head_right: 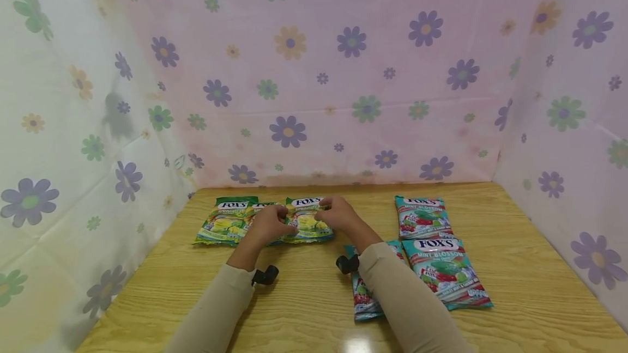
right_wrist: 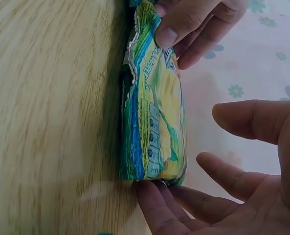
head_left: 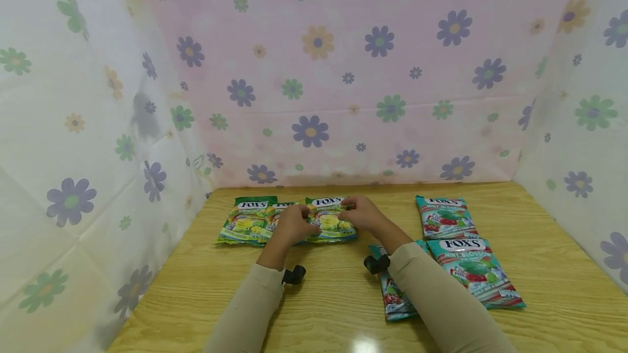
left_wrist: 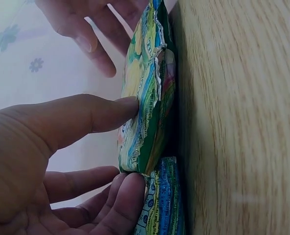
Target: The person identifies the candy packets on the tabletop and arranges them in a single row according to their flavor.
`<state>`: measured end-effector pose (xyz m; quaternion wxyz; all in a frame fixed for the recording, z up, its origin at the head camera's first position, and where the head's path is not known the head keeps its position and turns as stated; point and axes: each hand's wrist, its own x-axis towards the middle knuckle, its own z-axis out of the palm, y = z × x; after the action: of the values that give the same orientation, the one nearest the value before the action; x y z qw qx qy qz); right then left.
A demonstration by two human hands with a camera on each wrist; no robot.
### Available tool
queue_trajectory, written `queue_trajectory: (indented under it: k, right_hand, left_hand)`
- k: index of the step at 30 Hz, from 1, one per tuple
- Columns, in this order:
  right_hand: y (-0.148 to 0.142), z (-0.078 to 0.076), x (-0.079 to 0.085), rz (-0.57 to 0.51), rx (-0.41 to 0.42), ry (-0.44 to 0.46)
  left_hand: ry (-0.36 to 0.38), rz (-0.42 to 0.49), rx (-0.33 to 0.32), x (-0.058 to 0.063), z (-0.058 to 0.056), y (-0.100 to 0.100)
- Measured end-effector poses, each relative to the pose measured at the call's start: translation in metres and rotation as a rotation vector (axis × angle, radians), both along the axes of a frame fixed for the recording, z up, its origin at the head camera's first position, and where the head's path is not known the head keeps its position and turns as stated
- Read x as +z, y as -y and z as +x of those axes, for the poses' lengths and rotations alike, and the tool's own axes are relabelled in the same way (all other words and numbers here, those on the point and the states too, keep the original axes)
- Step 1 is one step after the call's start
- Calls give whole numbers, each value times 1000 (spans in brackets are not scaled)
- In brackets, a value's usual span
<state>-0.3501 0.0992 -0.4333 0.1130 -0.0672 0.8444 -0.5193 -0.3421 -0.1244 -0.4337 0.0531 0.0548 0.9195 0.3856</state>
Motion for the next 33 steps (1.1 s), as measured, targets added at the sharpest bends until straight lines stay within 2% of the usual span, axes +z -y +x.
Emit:
queue_trajectory:
  k: [9,14,19,25,29,33]
  right_hand:
    - [-12,5,5,-4,37,-15]
    - [-21,11,12,-17,76,-31]
    - [-36,18,17,-9,118,-69]
    - [-58,30,22,38,137,-127]
    - [-71,38,25,71,138,-145]
    - [-89,49,26,115,131,-154]
  left_hand:
    - [0,-2,2,1,-1,2]
    - [-35,-32,-15,2,1,-1]
    - [-85,-51,-46,8,5,-9]
    - [-87,-39,-80,12,10,-19]
    - [-118,-44,-127,15,16,-26]
    - [-114,-35,-176,16,23,-35]
